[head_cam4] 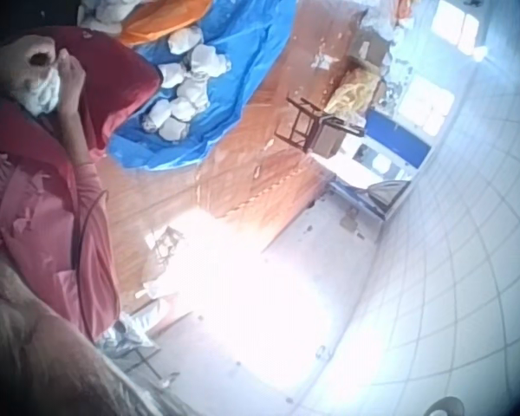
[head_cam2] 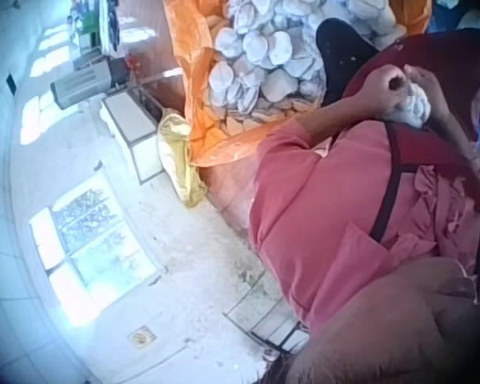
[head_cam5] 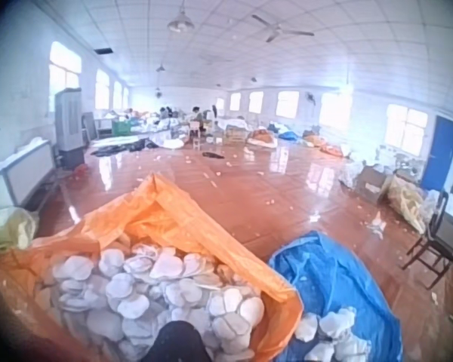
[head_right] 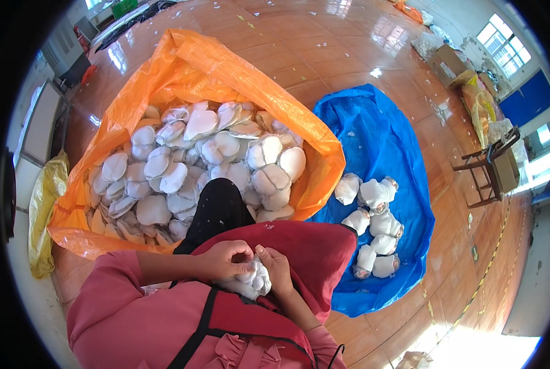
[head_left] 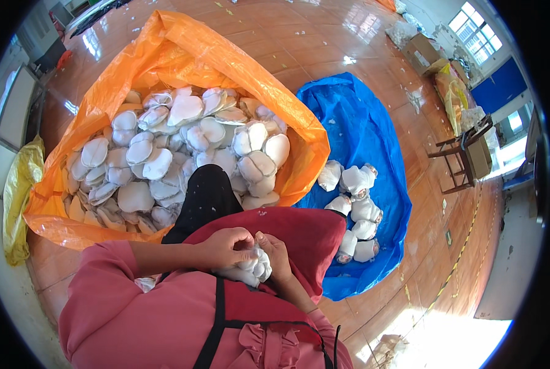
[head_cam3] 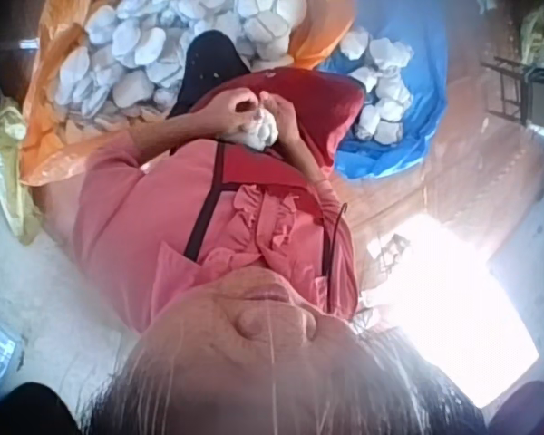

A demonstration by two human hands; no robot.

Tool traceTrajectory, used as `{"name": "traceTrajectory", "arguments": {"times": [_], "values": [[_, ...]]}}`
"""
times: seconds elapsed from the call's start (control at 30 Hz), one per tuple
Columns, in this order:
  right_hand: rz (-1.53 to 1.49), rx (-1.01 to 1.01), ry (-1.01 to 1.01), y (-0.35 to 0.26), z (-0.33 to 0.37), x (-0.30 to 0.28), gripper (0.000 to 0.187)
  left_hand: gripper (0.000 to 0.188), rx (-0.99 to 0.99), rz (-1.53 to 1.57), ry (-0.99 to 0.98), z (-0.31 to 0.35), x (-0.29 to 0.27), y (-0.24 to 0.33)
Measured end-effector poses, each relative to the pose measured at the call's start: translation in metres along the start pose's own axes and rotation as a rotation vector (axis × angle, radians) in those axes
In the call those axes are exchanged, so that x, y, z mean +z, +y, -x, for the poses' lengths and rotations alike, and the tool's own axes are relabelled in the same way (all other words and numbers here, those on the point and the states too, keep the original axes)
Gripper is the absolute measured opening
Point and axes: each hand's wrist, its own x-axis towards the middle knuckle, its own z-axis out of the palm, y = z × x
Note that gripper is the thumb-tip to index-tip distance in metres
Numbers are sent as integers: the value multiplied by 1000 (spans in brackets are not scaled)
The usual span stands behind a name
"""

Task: The person sits on the floor and stuffs white foam pieces into small fabric pouches, then ties them closed. The person places the finished pouches into a blue bag and continues the process with more pouches from an orange bag.

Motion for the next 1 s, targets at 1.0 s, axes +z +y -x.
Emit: {"name": "traceTrajectory", "arguments": {"times": [1.0], "values": [[-160, 106, -68, 10, 10, 6, 23, 31, 94, -331, 39, 4, 3, -7]]}}
